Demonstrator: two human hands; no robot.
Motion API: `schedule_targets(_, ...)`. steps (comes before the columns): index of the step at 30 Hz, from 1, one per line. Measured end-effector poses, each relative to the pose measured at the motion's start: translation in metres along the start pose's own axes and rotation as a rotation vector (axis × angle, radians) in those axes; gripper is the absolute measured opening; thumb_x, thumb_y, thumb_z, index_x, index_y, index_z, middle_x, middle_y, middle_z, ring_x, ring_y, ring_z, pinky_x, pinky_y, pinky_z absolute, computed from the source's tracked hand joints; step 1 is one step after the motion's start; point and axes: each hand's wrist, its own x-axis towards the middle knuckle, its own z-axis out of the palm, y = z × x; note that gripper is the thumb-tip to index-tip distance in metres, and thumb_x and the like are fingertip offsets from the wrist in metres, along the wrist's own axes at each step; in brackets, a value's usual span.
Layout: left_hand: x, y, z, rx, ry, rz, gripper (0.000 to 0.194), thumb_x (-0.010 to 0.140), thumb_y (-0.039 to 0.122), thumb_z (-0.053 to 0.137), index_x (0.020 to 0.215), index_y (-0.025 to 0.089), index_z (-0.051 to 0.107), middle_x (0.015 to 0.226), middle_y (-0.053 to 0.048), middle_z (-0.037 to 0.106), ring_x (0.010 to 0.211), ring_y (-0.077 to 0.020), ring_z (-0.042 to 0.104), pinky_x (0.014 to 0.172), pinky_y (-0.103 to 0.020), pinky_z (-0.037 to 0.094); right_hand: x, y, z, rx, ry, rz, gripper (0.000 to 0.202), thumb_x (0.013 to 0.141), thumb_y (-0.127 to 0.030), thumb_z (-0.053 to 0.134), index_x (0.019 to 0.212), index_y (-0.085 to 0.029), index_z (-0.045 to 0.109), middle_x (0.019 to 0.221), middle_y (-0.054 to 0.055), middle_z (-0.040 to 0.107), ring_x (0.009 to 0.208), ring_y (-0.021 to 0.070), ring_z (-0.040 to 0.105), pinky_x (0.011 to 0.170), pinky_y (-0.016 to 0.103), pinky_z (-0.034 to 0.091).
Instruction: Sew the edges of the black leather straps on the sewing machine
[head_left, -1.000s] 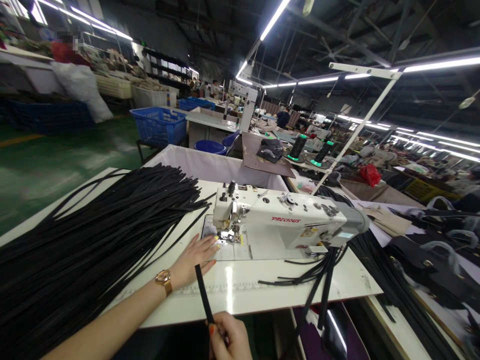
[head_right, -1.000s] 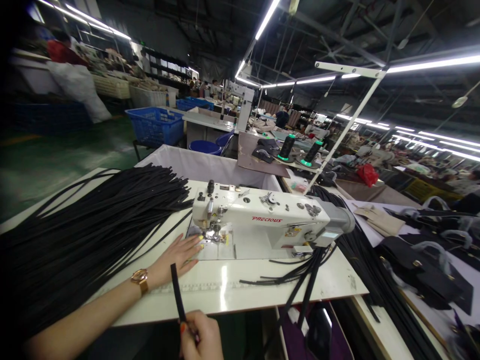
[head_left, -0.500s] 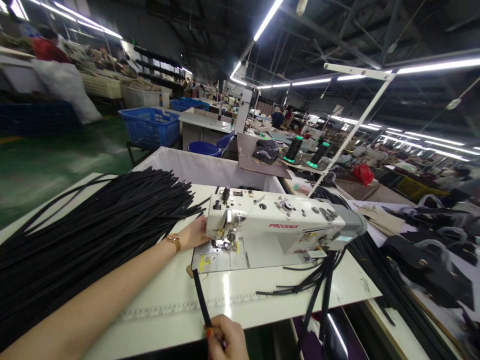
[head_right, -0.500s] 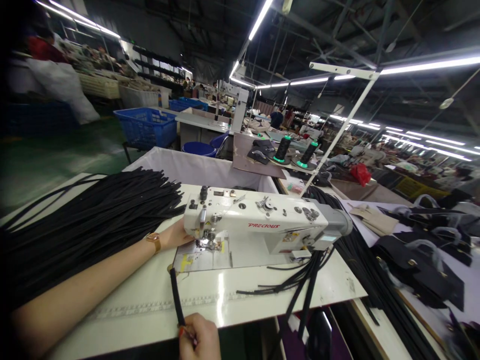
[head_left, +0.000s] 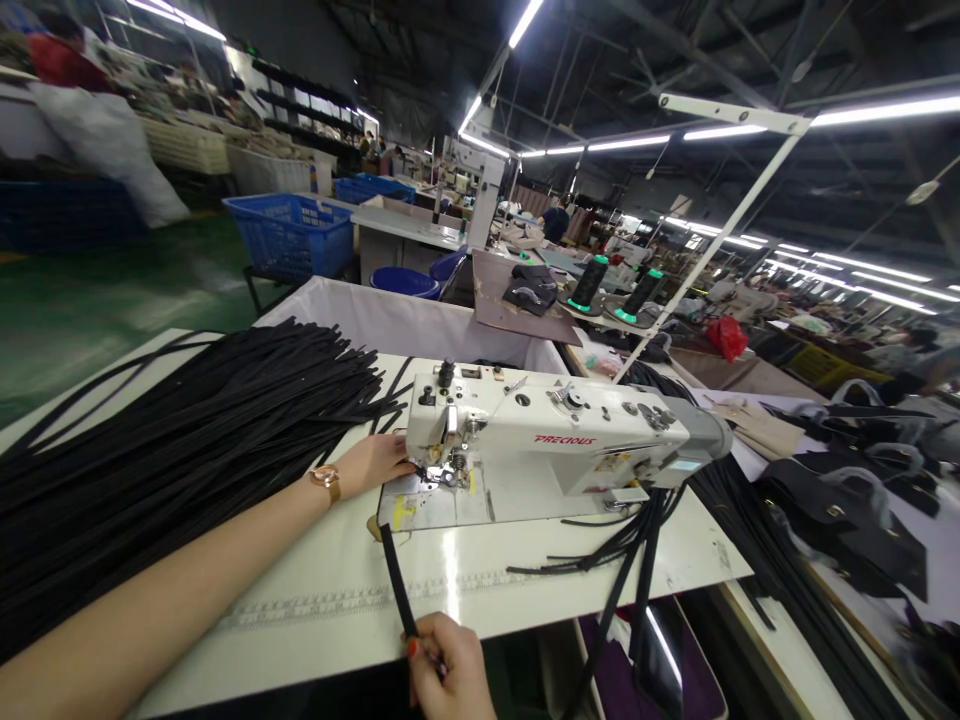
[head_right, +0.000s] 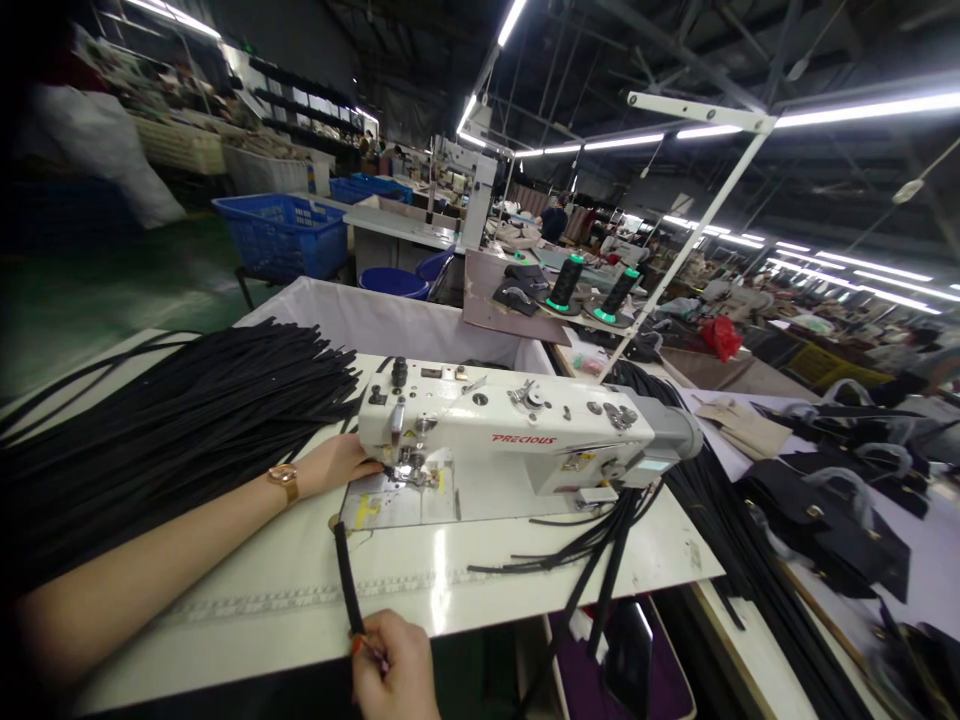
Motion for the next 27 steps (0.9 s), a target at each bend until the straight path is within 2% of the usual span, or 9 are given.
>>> schedule_targets(6,-0.022,0.027,0.014,0.131,-0.094,-0.055,0.029,0.098,0.036,0.043,0.094,0.016,0.064,0.091,-0.009,0.069,0.084,-0.0239,0.066,0.071,-0.031,0.047,0.0,0.003,0.0,0.03,-0.013,0.005,0.01,0.081,-0.018,0.054,0.073,-0.019,0.059,0.046,-0.007,0.046,0.042,0.0105,0.049,0.045,0.02,0.031)
schedule_targets(13,-0.019,0.042,0.013,0.19,-0.135,-0.18,0.029,0.098,0.034,0.043,0.096,0.014,0.063,0.091,-0.013,0.069,0.085,-0.0269,0.067,0.069,-0.033,0.046,0.0,-0.013,-0.005,0.1,-0.055,0.066,0.014,0.088,-0.023,0.052,0.078,-0.017,0.061,0.048,-0.006,0.048,0.045,0.0099,0.049,0.048,0.019,0.033)
schedule_targets(18,-0.018,0.061,0.018,0.178,-0.15,-0.274,0.029,0.097,0.039,0.043,0.09,0.017,0.061,0.083,-0.008,0.07,0.076,-0.0237,0.067,0.063,-0.029,0.045,0.0,-0.009,-0.001,0.172,0.001,0.086,0.028,0.092,-0.039,0.052,0.08,-0.016,0.062,0.046,-0.006,0.046,0.042,0.0092,0.045,0.047,0.02,0.032)
schedule_targets(22,-0.017,0.073,0.025,0.145,-0.14,-0.312,0.029,0.099,0.037,0.04,0.091,0.017,0.06,0.087,-0.009,0.07,0.081,-0.0235,0.067,0.068,-0.031,0.046,-0.002,-0.002,0.002,0.252,0.032,0.1,0.041,0.093,-0.053,0.048,0.088,-0.014,0.062,0.048,-0.006,0.046,0.042,0.0091,0.043,0.046,0.021,0.029)
schedule_targets(24,-0.016,0.076,0.022,0.136,-0.136,-0.324,0.029,0.099,0.036,0.039,0.094,0.016,0.06,0.089,-0.01,0.07,0.084,-0.0245,0.067,0.07,-0.032,0.047,-0.003,-0.003,0.002,0.265,0.034,0.119,0.043,0.092,-0.054,0.049,0.092,-0.014,0.063,0.049,-0.006,0.046,0.044,0.0092,0.042,0.047,0.021,0.029)
schedule_targets(27,-0.02,0.087,0.005,0.128,-0.151,-0.308,0.024,0.098,0.027,0.041,0.095,0.014,0.061,0.091,-0.012,0.07,0.084,-0.025,0.067,0.07,-0.032,0.048,-0.001,-0.009,0.0,0.295,0.035,0.142,0.039,0.093,-0.051,0.05,0.091,-0.014,0.062,0.051,-0.006,0.047,0.047,0.0097,0.043,0.051,0.022,0.032)
